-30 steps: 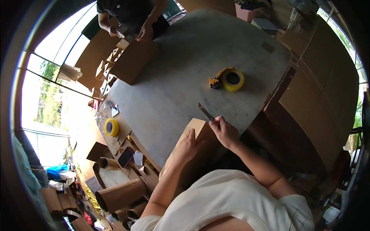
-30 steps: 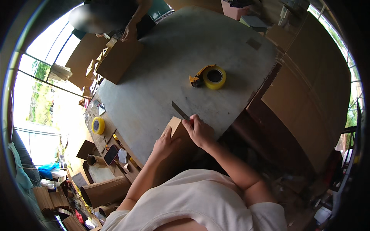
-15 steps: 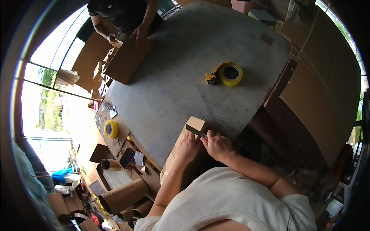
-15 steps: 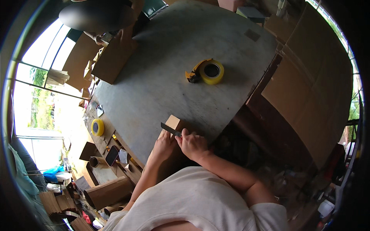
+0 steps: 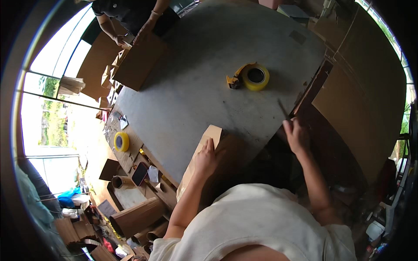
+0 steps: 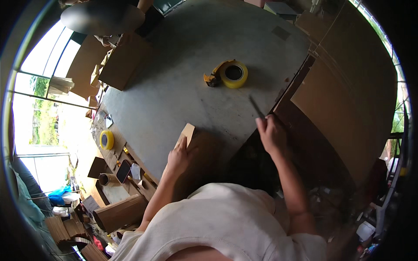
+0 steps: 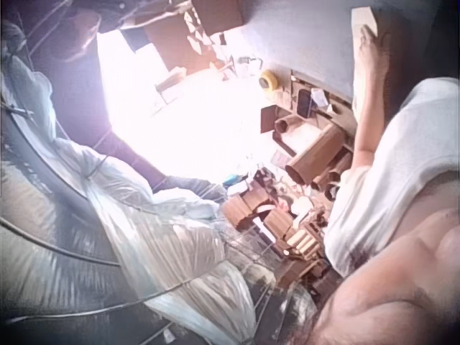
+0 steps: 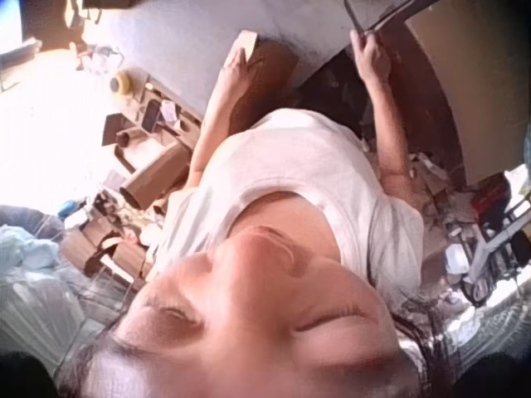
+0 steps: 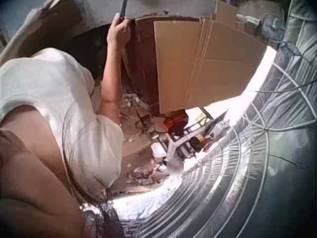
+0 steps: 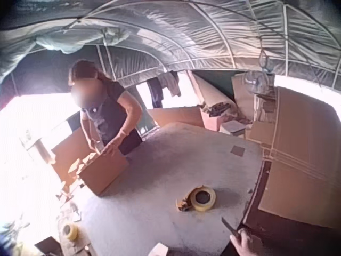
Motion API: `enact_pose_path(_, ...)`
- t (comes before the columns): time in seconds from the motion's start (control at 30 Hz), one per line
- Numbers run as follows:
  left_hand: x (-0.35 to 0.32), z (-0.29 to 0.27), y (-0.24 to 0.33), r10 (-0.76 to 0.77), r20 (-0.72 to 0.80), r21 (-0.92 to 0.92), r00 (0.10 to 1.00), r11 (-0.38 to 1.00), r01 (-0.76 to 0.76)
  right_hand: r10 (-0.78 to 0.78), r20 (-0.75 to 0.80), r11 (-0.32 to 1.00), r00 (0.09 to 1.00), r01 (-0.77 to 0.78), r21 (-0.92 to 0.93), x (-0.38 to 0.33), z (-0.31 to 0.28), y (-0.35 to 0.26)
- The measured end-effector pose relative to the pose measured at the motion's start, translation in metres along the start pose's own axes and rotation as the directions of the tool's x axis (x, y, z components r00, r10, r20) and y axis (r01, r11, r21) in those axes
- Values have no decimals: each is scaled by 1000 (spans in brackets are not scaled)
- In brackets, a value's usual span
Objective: The person cuts a large sheet of cardboard with a utility knife, folds it into a rectangular box shape, and secures the edges with a tape dispenser. They then cut a triangular piece from another cardboard sheet and tape it into a triangular prism. The workspace contains stacks of cardboard tubes and other packaging materials.
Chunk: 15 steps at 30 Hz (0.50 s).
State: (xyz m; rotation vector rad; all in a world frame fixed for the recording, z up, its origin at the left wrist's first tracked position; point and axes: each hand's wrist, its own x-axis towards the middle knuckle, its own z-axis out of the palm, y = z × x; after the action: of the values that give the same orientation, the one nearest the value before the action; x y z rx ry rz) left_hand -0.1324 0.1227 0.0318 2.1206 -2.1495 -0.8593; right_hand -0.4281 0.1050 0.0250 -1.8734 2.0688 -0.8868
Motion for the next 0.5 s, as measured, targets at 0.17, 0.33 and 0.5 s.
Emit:
enact_pose_path(0.17,-15,4,-17,62,-71,45,996,997,-59,96,747,675,658,-594,437,-49,82,7)
enact_pose_path(0.33,-4,-59,-38,-29,28,-187,999,982,33,-48,693,521,720,-574,632,-61,135,-28)
enact_pose_path(0.5,12,-89,-99,-10,97,-388,995,920,48,-121,575,634,809,-383,672,-63,76,-87)
